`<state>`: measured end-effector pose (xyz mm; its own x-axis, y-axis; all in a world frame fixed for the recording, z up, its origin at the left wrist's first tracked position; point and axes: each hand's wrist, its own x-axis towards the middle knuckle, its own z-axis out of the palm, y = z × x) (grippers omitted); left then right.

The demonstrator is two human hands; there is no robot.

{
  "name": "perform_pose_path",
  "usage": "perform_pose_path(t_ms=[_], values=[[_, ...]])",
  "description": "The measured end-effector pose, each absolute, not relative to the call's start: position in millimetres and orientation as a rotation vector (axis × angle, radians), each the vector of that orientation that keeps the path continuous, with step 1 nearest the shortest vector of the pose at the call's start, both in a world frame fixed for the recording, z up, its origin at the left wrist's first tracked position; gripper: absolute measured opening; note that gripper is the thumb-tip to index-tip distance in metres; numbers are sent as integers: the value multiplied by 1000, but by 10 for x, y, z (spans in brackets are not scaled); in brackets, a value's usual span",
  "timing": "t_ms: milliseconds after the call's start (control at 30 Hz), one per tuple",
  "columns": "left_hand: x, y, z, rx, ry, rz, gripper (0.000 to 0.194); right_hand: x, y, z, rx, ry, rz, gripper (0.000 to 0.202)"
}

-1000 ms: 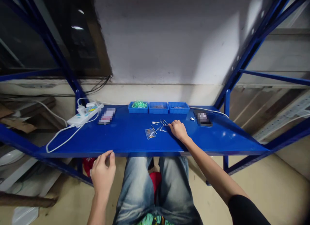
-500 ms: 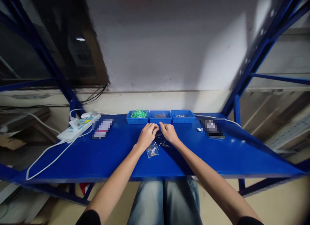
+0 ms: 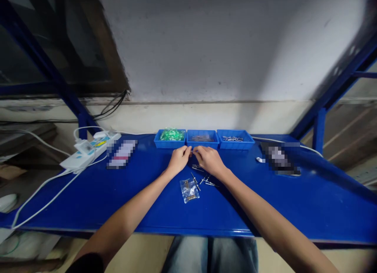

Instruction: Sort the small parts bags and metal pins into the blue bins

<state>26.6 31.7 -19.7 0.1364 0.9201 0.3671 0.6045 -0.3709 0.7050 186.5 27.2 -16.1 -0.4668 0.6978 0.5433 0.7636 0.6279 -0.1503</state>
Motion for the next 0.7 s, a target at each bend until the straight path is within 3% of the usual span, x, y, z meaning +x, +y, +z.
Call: perform_pose_path(t_ms=[133, 367, 533, 700], values=[[213, 289, -226, 1965, 1311, 1038, 42, 2016, 246, -97, -1147, -2165, -253, 25], [50, 230, -262, 2172, 1388, 917, 23, 2538, 293, 221, -1270, -1378, -542, 36], [125, 126, -243, 2350, 1483, 699, 20, 2814, 424, 192, -1796, -1495, -397, 33], [131, 80, -244, 2420, 1421, 642, 18, 2619, 345, 66, -1739, -1570, -270, 14]])
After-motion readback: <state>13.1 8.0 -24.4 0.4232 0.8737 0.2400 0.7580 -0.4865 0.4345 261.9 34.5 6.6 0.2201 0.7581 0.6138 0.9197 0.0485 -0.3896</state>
